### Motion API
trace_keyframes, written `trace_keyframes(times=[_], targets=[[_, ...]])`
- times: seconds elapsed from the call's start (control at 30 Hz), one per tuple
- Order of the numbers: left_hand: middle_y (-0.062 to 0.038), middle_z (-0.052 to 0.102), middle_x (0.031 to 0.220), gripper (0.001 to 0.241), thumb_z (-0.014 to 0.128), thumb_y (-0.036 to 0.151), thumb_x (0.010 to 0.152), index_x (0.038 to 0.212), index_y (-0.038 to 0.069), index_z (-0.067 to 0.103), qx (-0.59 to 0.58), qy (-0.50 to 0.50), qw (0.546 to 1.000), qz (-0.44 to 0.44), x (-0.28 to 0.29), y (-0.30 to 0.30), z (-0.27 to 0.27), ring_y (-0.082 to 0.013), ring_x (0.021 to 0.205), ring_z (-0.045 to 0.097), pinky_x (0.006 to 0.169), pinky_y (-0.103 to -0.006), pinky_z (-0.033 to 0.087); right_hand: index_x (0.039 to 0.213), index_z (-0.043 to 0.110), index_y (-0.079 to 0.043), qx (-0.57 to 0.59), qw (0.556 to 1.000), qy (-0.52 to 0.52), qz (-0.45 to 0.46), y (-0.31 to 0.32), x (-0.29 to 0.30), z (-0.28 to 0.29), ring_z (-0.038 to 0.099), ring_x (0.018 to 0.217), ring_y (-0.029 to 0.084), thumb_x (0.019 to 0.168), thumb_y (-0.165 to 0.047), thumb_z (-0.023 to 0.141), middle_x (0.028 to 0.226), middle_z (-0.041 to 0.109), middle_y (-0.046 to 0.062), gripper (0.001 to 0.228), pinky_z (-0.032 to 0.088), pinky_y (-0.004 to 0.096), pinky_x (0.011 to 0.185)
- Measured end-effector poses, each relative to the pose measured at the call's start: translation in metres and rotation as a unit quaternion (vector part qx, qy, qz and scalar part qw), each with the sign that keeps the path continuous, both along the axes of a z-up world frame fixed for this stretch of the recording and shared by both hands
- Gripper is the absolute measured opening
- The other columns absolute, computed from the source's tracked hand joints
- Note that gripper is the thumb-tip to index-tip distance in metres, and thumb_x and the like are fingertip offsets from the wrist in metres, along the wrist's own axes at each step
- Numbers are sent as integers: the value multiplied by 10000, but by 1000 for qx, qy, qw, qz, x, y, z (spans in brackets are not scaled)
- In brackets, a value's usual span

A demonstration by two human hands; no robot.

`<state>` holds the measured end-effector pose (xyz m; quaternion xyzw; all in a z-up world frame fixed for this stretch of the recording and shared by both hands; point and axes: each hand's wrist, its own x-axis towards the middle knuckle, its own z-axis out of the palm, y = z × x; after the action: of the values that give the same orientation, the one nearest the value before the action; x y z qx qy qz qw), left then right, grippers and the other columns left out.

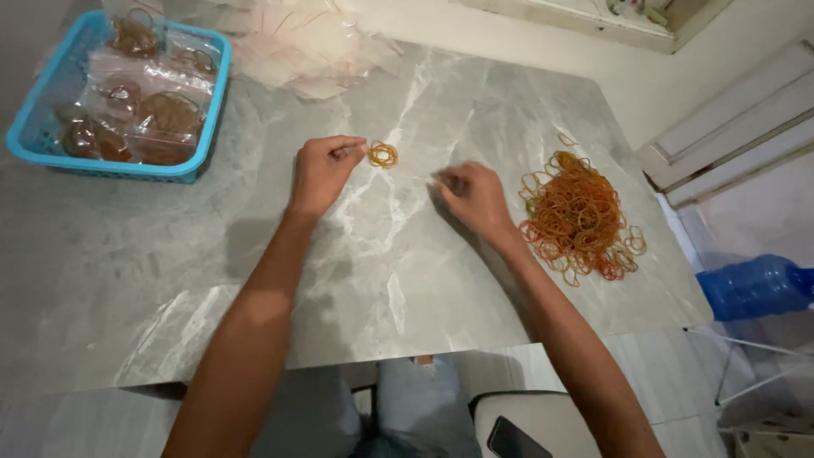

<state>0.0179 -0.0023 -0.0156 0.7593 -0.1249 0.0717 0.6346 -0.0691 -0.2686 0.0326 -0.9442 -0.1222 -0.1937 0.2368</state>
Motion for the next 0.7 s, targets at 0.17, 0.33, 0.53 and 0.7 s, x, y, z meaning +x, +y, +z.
trace_keyframes(times=[0.17, 0.33, 0.53, 0.7], targets=[[-36, 593, 649, 187, 768, 266, 928, 1084, 176, 816, 0, -3, 1000, -10, -2, 2, 3, -133, 643, 572, 646, -294, 491, 1033, 817, -119, -120, 991, 8, -60, -69, -52, 21, 680, 793, 380, 881, -294, 768, 795, 689, 162, 237, 531, 455, 749], [-34, 592, 658, 189, 774, 261, 910, 1073, 176, 819, 11, 11, 1000, -1, -4, 3, 2, -136, 640, 571, 653, -302, 498, 1034, 823, -196, -262, 951, 18, -163, -154, -83, 23, 714, 839, 363, 858, -374, 787, 825, 707, 140, 252, 560, 439, 757], [-22, 576, 624, 174, 765, 251, 922, 1071, 180, 821, 13, -6, 1000, -2, -3, 2, 2, -132, 602, 545, 607, -303, 469, 867, 757, -148, -270, 919, -64, -279, -188, -123, 21, 650, 738, 321, 883, -461, 819, 756, 625, 78, 320, 509, 414, 754], [-18, 549, 627, 183, 759, 252, 918, 1073, 175, 818, 13, -3, 1000, -4, -6, 2, 4, -118, 610, 525, 605, -280, 456, 1108, 685, -96, -191, 931, -92, -296, -199, -136, 7, 672, 837, 374, 824, -347, 884, 811, 660, 99, 428, 498, 493, 805]])
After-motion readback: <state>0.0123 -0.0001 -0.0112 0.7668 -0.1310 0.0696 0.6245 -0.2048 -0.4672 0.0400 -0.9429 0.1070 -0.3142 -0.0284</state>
